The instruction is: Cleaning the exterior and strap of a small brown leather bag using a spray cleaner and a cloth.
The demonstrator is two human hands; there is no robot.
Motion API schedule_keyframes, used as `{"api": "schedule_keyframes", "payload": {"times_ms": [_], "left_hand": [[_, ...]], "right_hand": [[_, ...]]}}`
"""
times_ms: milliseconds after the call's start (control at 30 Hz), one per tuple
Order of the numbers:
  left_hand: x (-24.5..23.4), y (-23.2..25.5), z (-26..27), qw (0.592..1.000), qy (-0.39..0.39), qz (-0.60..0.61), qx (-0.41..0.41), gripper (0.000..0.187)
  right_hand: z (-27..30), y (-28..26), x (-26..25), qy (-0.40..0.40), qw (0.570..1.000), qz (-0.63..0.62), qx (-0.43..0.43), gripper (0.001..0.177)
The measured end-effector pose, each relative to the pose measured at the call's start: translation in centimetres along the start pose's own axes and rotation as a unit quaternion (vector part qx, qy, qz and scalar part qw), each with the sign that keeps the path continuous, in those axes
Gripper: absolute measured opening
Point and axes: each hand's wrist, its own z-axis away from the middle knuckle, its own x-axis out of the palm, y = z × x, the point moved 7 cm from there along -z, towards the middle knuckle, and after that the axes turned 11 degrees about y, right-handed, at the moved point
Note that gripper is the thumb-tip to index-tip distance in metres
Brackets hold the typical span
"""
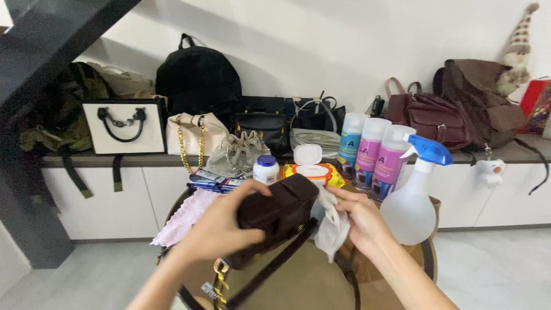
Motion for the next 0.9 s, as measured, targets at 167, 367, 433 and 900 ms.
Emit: {"api": "schedule_keyframes", "payload": {"times_ms": [167,367,433,900], "left_hand": [[-1.5,-2.8,-1.4,0.994,-0.106,0.026,-0.01,0.069],[-0.4,1.5,-1.2,0.951,-0.196,-0.236,0.04,0.095],[1.1,1.7,-1.3,0.912,-0.204,-0.356,-0.01,0.108],[5.8,4.3,-4.3,0.955,-0.061,-0.28,0.081,0.087]], "right_hand": [[1.9,-0.9,-0.8,-0.009,1.0,-0.006,0.004,0.056],[5.2,-1.5,1.2,-0.032,0.997,0.065,-0.021,0.052],[5.9,-1.6,1.7,-0.033,0.995,0.087,-0.026,0.054],[4.2,-2.1,3.7,-0.192,0.923,0.265,-0.2,0.073]]}}
